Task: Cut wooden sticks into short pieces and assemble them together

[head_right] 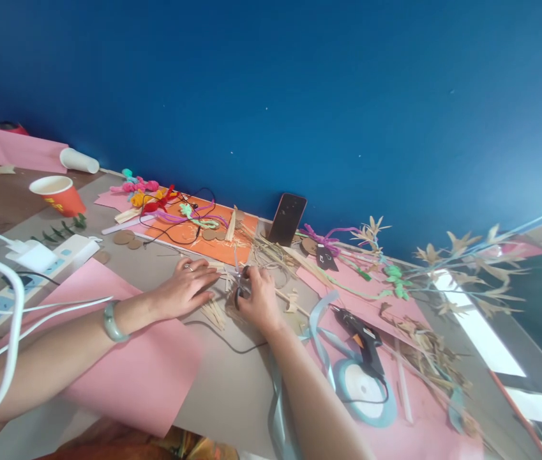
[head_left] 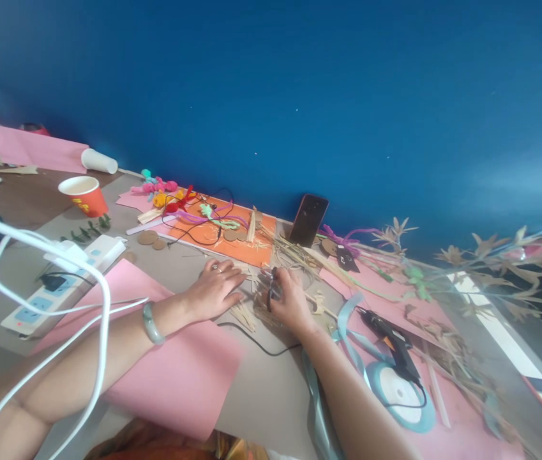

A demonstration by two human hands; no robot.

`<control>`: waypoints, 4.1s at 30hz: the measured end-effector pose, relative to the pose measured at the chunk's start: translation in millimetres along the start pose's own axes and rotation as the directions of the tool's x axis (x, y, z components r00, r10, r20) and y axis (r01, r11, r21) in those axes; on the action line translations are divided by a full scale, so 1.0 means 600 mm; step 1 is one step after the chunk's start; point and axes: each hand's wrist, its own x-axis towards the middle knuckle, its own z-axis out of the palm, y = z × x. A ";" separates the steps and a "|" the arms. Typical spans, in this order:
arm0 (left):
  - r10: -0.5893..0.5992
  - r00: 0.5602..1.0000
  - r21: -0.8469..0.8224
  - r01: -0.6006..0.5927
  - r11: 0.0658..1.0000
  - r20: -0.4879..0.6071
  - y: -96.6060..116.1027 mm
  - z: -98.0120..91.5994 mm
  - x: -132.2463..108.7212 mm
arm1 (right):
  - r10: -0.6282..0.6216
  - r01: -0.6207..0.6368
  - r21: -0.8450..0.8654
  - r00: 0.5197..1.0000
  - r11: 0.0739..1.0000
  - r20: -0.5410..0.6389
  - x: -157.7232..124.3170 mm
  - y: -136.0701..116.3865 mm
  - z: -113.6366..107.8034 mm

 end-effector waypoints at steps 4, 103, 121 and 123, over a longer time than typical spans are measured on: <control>0.022 1.000 -0.044 -0.023 0.999 -0.013 0.006 -0.007 0.000 | -0.038 0.041 -0.042 0.997 0.998 0.066 0.003 -0.010 0.003; -0.411 0.893 -0.964 0.244 0.100 0.184 0.043 0.017 0.008 | 0.349 -0.348 0.677 0.926 0.649 0.141 -0.023 -0.079 -0.031; -0.367 0.911 -0.955 0.256 0.151 0.187 0.036 0.009 0.005 | 0.391 -0.391 0.695 0.905 0.604 0.169 -0.027 -0.074 -0.025; -0.366 0.906 -0.954 0.274 0.125 0.212 0.035 0.011 0.005 | 0.390 -0.382 0.698 0.907 0.605 0.158 -0.028 -0.071 -0.023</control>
